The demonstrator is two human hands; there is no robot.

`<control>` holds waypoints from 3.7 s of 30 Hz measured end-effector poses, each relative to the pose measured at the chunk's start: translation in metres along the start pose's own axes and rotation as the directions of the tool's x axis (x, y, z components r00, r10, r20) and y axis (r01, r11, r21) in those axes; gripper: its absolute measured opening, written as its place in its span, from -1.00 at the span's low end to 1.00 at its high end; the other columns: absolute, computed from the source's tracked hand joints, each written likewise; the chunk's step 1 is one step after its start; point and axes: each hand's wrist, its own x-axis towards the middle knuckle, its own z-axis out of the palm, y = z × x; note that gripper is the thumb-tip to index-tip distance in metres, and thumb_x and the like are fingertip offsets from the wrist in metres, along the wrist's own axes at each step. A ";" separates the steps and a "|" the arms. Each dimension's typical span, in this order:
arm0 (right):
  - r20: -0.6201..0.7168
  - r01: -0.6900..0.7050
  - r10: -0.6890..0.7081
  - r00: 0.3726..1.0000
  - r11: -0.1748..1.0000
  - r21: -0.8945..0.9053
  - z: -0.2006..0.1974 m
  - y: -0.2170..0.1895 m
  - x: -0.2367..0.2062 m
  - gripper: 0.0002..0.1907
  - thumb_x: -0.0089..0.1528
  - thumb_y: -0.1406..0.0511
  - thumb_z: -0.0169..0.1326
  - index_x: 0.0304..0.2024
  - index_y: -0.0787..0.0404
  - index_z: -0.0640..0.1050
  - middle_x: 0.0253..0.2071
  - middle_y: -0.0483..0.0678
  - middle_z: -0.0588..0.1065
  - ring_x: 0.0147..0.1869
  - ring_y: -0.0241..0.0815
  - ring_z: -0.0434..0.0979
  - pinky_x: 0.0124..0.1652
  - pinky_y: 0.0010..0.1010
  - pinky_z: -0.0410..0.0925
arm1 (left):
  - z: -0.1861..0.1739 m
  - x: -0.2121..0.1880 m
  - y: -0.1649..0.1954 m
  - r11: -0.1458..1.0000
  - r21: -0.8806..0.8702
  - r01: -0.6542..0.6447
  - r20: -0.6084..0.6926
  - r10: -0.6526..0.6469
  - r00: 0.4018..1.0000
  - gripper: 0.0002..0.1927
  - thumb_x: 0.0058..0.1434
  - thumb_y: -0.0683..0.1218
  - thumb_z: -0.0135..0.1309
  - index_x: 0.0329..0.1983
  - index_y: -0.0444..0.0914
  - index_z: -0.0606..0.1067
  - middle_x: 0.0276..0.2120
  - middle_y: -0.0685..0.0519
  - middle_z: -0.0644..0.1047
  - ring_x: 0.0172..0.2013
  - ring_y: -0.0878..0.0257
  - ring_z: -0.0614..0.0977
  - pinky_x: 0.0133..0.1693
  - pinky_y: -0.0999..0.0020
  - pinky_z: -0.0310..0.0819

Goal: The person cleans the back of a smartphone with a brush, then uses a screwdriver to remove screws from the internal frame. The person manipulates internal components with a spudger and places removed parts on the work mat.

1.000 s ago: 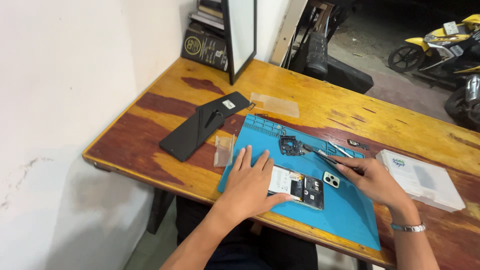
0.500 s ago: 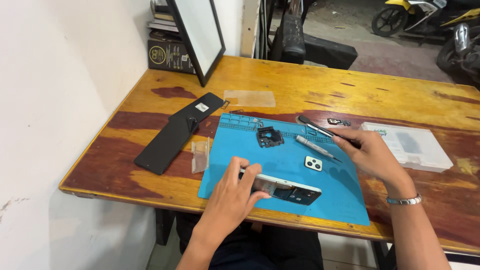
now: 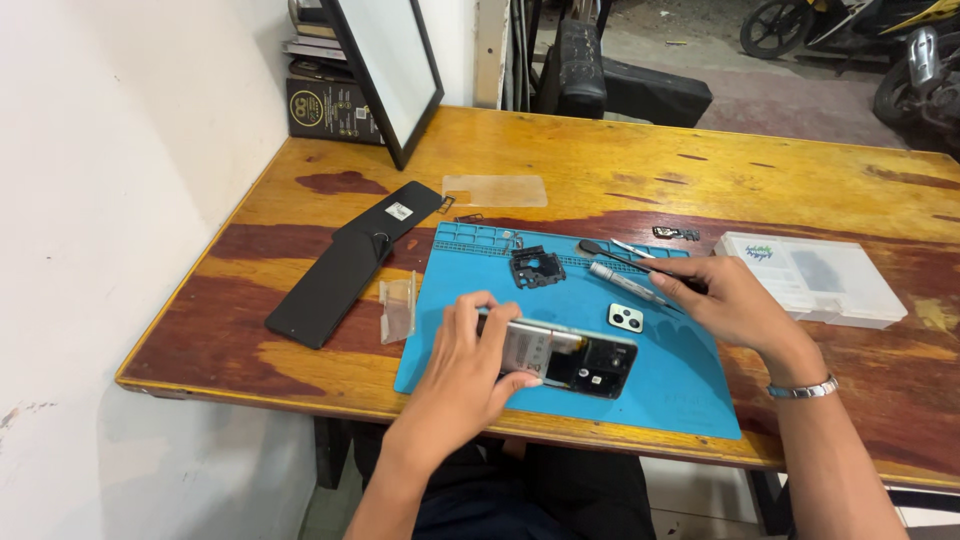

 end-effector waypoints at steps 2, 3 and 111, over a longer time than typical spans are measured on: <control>-0.003 -0.013 0.013 1.000 1.000 0.009 0.001 0.000 0.000 -0.66 0.30 0.18 0.11 0.09 0.08 0.66 -0.67 -0.08 0.36 -0.55 -0.30 0.16 -0.52 -0.34 0.14 | -0.002 0.010 -0.003 0.997 0.043 0.064 0.114 -0.068 0.991 -0.21 0.07 0.08 0.34 0.29 -0.20 0.25 0.18 -0.19 0.20 0.16 -0.17 0.28 0.12 -0.09 0.24; 0.007 -0.031 0.031 1.000 0.999 0.015 0.002 -0.001 0.000 -0.66 0.32 0.17 0.09 0.09 0.10 0.66 -0.66 -0.09 0.34 -0.55 -0.31 0.15 -0.52 -0.34 0.13 | -0.003 0.014 -0.005 0.993 0.066 0.096 0.169 -0.106 0.980 -0.17 0.07 0.10 0.34 0.33 -0.18 0.23 0.20 -0.18 0.19 0.17 -0.14 0.24 0.14 -0.08 0.20; 0.332 0.012 -0.040 0.943 0.996 0.084 -0.006 -0.021 -0.090 -0.62 0.17 0.25 0.15 0.03 -0.15 0.70 -0.09 -0.23 0.72 -0.20 -0.19 0.77 -0.14 -0.36 0.56 | -0.014 -0.012 -0.003 0.951 0.310 0.011 -0.037 0.000 0.999 -0.04 -0.17 0.47 0.27 0.11 -0.30 0.52 0.22 0.00 0.48 0.25 -0.05 0.36 0.30 -0.15 -0.15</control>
